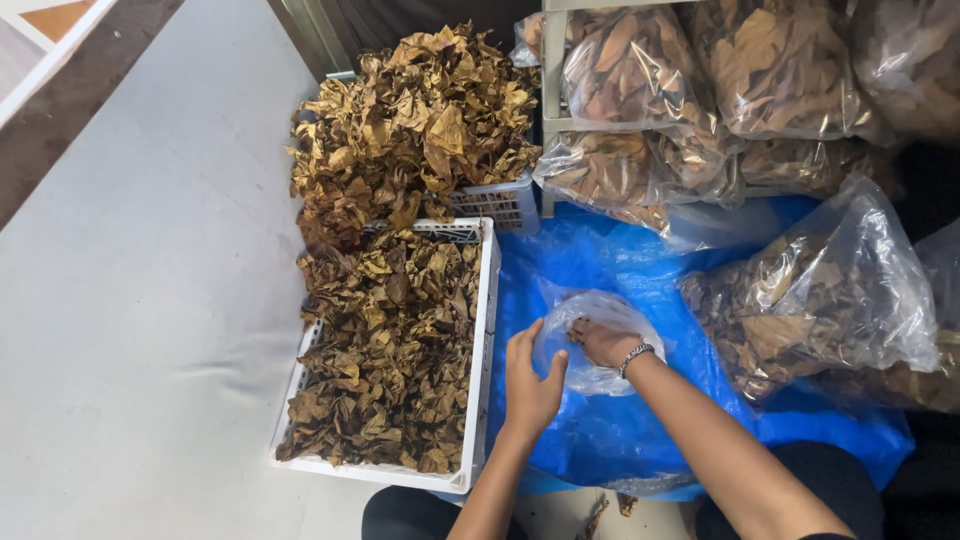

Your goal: The person sorts through dried leaves in a white crate and places them into a clear plastic bag by hand.

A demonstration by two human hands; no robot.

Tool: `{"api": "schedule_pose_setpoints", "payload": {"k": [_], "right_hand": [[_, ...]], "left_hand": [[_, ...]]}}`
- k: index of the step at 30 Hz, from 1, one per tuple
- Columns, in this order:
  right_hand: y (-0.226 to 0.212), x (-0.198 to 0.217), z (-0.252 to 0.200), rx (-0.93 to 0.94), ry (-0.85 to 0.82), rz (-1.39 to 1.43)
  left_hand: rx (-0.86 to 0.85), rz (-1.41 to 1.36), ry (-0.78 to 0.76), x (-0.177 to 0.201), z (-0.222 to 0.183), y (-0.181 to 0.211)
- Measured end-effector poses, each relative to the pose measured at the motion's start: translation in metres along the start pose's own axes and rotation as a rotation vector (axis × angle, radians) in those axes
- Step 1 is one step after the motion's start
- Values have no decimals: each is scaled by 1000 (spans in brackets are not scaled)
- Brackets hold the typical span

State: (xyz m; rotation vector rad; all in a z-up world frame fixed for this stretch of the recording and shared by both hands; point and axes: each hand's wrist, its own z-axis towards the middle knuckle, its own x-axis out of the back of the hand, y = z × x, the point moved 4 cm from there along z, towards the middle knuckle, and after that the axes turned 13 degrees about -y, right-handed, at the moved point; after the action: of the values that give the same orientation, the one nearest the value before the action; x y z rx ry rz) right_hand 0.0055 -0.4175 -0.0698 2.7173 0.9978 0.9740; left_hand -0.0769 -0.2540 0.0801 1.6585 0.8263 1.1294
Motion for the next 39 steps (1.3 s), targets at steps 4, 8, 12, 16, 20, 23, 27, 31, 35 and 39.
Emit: {"api": "schedule_pose_setpoints", "payload": {"k": [4,8,12,16,20,23,27,31,35,39], "right_hand": [[-4,-10,-8,44,137,844],[-19,-43,-4,190,316,782],[-37,-25,-78,239,262,967],[-59,-35,-106,259,144,1085],[-76,-56,-124,292,279,1239],[-89,-74,-141,166,399,1333],[-131,-124,-133,108,714,1390],[-184,-158,-124,101,753,1437],[-221,-145,-135,173,682,1556],[-224,-123,-124,255,542,1462]], "left_hand": [[-12,53,-24,-4,-14,-10],[-130,116,27,-10,-16,-47],[-181,226,60,-8,-24,-64],[-145,247,63,-5,-37,-72],[-137,240,52,-2,-56,-73],[-124,214,81,3,-72,-74],[-128,182,118,19,-100,-68],[-235,140,273,46,-117,-86],[-450,303,407,84,-130,-73],[-245,395,489,130,-120,-97]]}}
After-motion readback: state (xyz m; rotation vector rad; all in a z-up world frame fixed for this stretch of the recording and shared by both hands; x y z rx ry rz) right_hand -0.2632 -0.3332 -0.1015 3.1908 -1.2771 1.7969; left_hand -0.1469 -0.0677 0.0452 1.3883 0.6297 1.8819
